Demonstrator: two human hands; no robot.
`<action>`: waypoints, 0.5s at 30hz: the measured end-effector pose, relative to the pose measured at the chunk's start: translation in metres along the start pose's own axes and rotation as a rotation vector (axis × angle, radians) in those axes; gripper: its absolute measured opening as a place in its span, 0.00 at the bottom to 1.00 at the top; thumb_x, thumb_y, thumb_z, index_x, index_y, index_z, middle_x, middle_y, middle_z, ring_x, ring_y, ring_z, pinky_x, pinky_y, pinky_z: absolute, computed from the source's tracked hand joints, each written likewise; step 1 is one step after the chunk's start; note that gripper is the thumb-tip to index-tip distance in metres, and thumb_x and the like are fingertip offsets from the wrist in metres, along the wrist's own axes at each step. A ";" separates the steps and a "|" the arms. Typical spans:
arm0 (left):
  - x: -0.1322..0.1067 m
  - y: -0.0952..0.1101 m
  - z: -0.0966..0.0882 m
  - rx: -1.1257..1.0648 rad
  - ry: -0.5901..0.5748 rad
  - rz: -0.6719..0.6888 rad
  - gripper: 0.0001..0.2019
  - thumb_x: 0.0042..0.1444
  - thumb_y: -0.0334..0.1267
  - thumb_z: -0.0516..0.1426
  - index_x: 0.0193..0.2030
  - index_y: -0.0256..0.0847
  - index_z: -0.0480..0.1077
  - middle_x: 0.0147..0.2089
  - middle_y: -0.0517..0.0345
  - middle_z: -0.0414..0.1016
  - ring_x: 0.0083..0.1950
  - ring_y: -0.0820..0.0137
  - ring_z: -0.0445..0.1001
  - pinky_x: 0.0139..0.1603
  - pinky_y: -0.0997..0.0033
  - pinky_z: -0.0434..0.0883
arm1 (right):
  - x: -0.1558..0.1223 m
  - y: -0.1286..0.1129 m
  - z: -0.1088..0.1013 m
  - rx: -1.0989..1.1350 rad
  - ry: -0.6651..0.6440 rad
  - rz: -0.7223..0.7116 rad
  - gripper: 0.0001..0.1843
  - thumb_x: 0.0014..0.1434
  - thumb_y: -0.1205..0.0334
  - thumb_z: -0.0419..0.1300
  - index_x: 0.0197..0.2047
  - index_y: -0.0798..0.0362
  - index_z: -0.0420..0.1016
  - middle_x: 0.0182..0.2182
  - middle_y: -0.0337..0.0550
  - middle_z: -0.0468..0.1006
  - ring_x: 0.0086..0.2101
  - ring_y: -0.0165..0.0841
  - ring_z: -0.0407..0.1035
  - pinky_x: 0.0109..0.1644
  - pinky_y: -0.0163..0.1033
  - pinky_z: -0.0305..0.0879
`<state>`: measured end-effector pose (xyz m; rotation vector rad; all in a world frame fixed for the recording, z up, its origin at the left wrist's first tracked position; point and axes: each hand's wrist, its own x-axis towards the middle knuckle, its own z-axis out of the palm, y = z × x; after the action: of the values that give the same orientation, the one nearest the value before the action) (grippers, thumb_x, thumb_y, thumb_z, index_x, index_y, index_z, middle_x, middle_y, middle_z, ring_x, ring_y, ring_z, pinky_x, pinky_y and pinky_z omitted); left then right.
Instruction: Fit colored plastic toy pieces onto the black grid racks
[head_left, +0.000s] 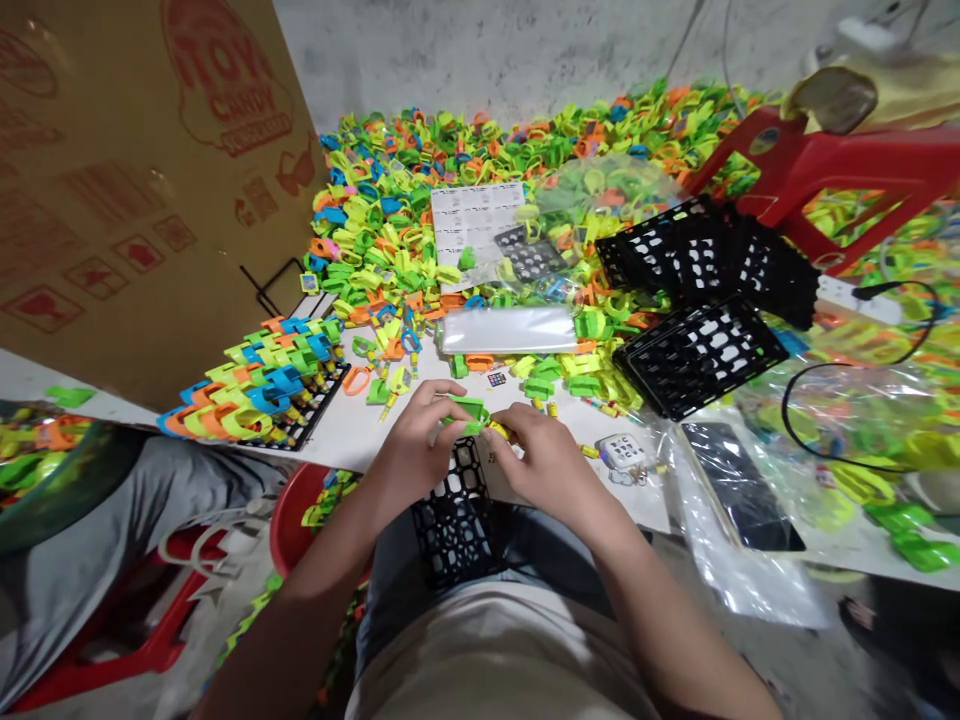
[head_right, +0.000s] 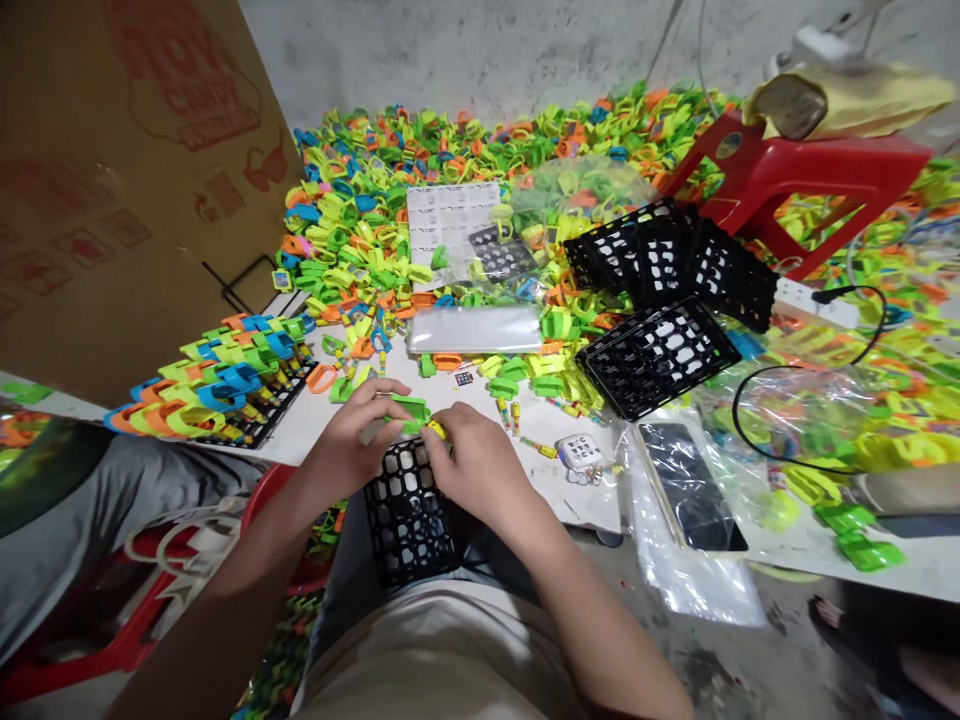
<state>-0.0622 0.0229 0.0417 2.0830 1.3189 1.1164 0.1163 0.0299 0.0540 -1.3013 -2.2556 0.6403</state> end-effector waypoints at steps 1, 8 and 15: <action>0.000 0.001 0.001 -0.003 0.009 0.002 0.08 0.61 0.35 0.50 0.33 0.38 0.68 0.47 0.50 0.65 0.53 0.67 0.65 0.55 0.65 0.63 | 0.000 0.000 -0.001 -0.010 0.000 0.008 0.11 0.62 0.60 0.51 0.33 0.56 0.70 0.30 0.42 0.70 0.31 0.29 0.63 0.35 0.33 0.53; 0.001 0.000 0.001 -0.069 -0.025 0.036 0.09 0.61 0.35 0.49 0.32 0.38 0.68 0.46 0.51 0.66 0.52 0.67 0.65 0.56 0.64 0.61 | -0.002 -0.004 -0.001 -0.012 0.003 -0.007 0.11 0.61 0.61 0.52 0.31 0.56 0.70 0.28 0.42 0.70 0.30 0.29 0.63 0.34 0.33 0.52; -0.001 0.004 -0.004 0.018 -0.088 0.067 0.08 0.61 0.35 0.50 0.40 0.38 0.69 0.51 0.49 0.65 0.57 0.66 0.62 0.60 0.62 0.59 | -0.002 0.000 -0.001 -0.011 0.064 0.001 0.10 0.61 0.61 0.53 0.34 0.56 0.72 0.29 0.42 0.71 0.30 0.29 0.63 0.35 0.33 0.53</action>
<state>-0.0638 0.0198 0.0461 2.1781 1.2308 1.0305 0.1177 0.0282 0.0544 -1.3100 -2.2103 0.5793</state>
